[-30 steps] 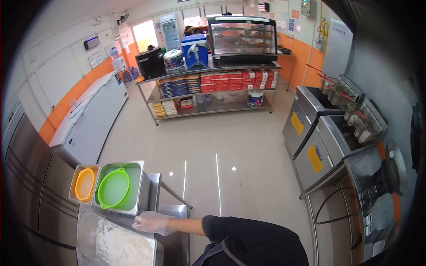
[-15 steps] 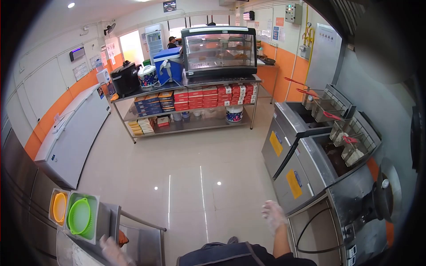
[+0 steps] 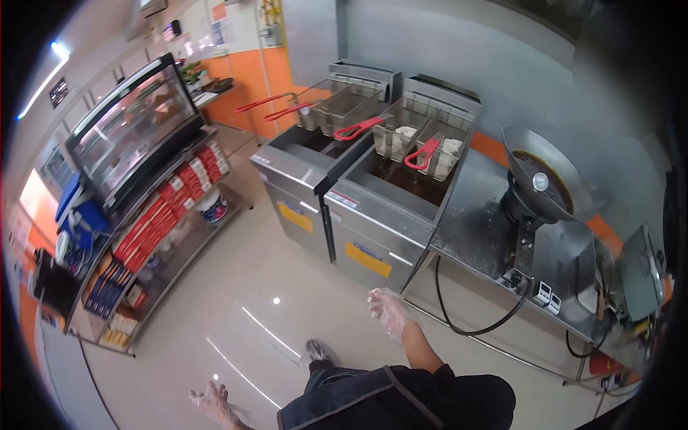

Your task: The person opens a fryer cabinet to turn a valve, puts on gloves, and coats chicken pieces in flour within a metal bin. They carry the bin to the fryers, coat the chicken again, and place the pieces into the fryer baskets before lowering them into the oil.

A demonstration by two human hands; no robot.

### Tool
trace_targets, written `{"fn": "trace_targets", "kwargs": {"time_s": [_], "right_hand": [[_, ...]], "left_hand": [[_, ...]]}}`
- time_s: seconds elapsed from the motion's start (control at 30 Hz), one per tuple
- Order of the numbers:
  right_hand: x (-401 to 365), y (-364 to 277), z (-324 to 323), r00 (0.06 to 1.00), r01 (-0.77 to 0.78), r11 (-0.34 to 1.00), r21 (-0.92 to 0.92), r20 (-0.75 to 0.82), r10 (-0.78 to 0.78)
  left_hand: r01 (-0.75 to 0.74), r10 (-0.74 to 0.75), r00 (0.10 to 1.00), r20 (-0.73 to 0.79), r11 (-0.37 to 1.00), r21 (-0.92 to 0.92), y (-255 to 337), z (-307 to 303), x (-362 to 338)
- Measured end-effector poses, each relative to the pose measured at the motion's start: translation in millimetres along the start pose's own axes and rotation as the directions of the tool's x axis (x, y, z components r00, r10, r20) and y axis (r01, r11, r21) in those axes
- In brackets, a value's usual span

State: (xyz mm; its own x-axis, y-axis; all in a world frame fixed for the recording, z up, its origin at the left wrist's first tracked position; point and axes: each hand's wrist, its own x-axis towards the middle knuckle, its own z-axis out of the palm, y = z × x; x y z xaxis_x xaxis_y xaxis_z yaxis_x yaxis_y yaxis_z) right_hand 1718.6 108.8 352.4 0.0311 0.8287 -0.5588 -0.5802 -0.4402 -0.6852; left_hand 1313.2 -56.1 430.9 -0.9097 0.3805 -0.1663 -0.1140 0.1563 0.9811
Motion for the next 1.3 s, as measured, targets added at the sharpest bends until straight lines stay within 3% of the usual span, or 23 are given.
{"fn": "trace_targets", "kwargs": {"time_s": [0.07, 0.1, 0.17, 0.3, 0.43, 0.5, 0.57, 0.6, 0.63, 0.67, 0.7, 0.73, 0.8, 0.87, 0.93, 0.97, 1.1, 1.2, 1.23, 1.3], "right_hand": [[19.6, -12.4, 8.8, 0.997, 0.064, 0.997, 0.037, -0.038, -0.062], [31.8, -24.7, 14.1, 0.989, 0.069, 0.997, 0.020, -0.129, -0.066], [36.6, -58.4, 29.0, 0.963, 0.218, 0.972, 0.089, -0.184, -0.199], [59.2, -125.6, 41.2, 0.834, 0.479, 0.866, 0.145, -0.384, -0.397], [63.2, -203.1, 59.7, 0.688, 0.655, 0.745, 0.127, -0.509, -0.518], [78.2, -237.1, 52.5, 0.689, 0.656, 0.751, 0.082, -0.473, -0.550], [95.3, -262.7, 46.1, 0.695, 0.682, 0.716, 0.147, -0.435, -0.572], [105.6, -277.5, 42.0, 0.694, 0.705, 0.669, 0.235, -0.422, -0.583], [117.3, -291.9, 24.2, 0.775, 0.613, 0.768, 0.187, -0.331, -0.538], [129.2, -300.4, 9.7, 0.807, 0.585, 0.789, 0.189, -0.240, -0.540], [132.7, -308.9, 14.2, 0.801, 0.582, 0.800, 0.144, -0.270, -0.534], [132.1, -317.2, 19.3, 0.796, 0.573, 0.813, 0.099, -0.301, -0.525], [139.8, -332.2, 23.2, 0.797, 0.577, 0.812, 0.086, -0.278, -0.536], [140.3, -344.4, 31.3, 0.758, 0.610, 0.792, 0.021, -0.308, -0.575], [137.5, -349.6, 46.2, 0.671, 0.652, 0.751, -0.105, -0.380, -0.636], [143.1, -349.2, 39.6, 0.698, 0.680, 0.733, -0.018, -0.293, -0.654], [173.0, -346.0, 10.1, 0.742, 0.669, 0.721, 0.179, -0.116, -0.660], [171.8, -344.4, 21.8, 0.677, 0.736, 0.644, 0.209, -0.256, -0.690], [175.6, -343.6, 14.7, 0.691, 0.723, 0.661, 0.202, -0.225, -0.687], [182.4, -343.0, 4.6, 0.709, 0.705, 0.681, 0.197, -0.209, -0.673]], "left_hand": [[0.021, -0.023, 0.999, 0.028, 0.998, 0.056, 0.9, 30.0, 28.1], [-0.002, 0.000, 0.999, 0.033, 0.997, 0.079, -0.5, 47.8, 43.0], [-0.065, 0.061, 0.997, 0.039, 0.992, 0.108, 8.3, 84.2, 61.3], [-0.127, 0.098, 0.948, 0.302, 0.989, 0.080, 36.0, 165.8, 114.5], [-0.165, 0.105, 0.763, 0.637, 0.986, 0.035, 86.6, 282.6, 125.8], [-0.186, 0.084, 0.578, 0.812, 0.982, 0.031, 109.9, 340.7, 98.9], [-0.156, 0.044, 0.310, 0.950, 0.988, 0.005, 110.0, 395.1, 72.5], [-0.133, -0.013, 0.107, 0.994, 0.991, 0.027, 120.4, 419.2, 52.6], [-0.262, -0.110, -0.034, 0.993, 0.960, 0.098, 126.1, 443.8, 28.6], [-0.252, -0.100, -0.228, 0.968, 0.967, 0.040, 122.7, 466.7, 6.7], [-0.476, -0.267, -0.381, 0.885, 0.877, 0.059, 127.6, 494.5, -18.3], [-0.292, -0.102, -0.546, 0.831, 0.954, -0.075, 147.9, 494.6, -52.2], [-0.324, -0.293, -0.684, 0.668, 0.943, 0.082, 146.2, 528.9, -103.2], [-0.218, -0.321, -0.734, 0.598, 0.946, 0.240, 137.1, 545.5, -150.0], [-0.309, -0.298, -0.792, 0.532, 0.948, 0.070, 153.7, 557.4, -177.5], [-0.345, -0.292, -0.812, 0.505, 0.939, -0.012, 159.7, 562.8, -182.7], [-0.039, -0.186, -0.841, 0.508, 0.957, 0.287, 126.2, 566.4, -197.2], [0.134, -0.183, -0.838, 0.514, 0.844, 0.520, 127.9, 575.2, -198.3], [0.190, -0.200, -0.791, 0.579, 0.818, 0.543, 125.8, 574.7, -196.4], [0.047, -0.274, -0.707, 0.652, 0.902, 0.429, 152.5, 568.0, -192.6]]}}
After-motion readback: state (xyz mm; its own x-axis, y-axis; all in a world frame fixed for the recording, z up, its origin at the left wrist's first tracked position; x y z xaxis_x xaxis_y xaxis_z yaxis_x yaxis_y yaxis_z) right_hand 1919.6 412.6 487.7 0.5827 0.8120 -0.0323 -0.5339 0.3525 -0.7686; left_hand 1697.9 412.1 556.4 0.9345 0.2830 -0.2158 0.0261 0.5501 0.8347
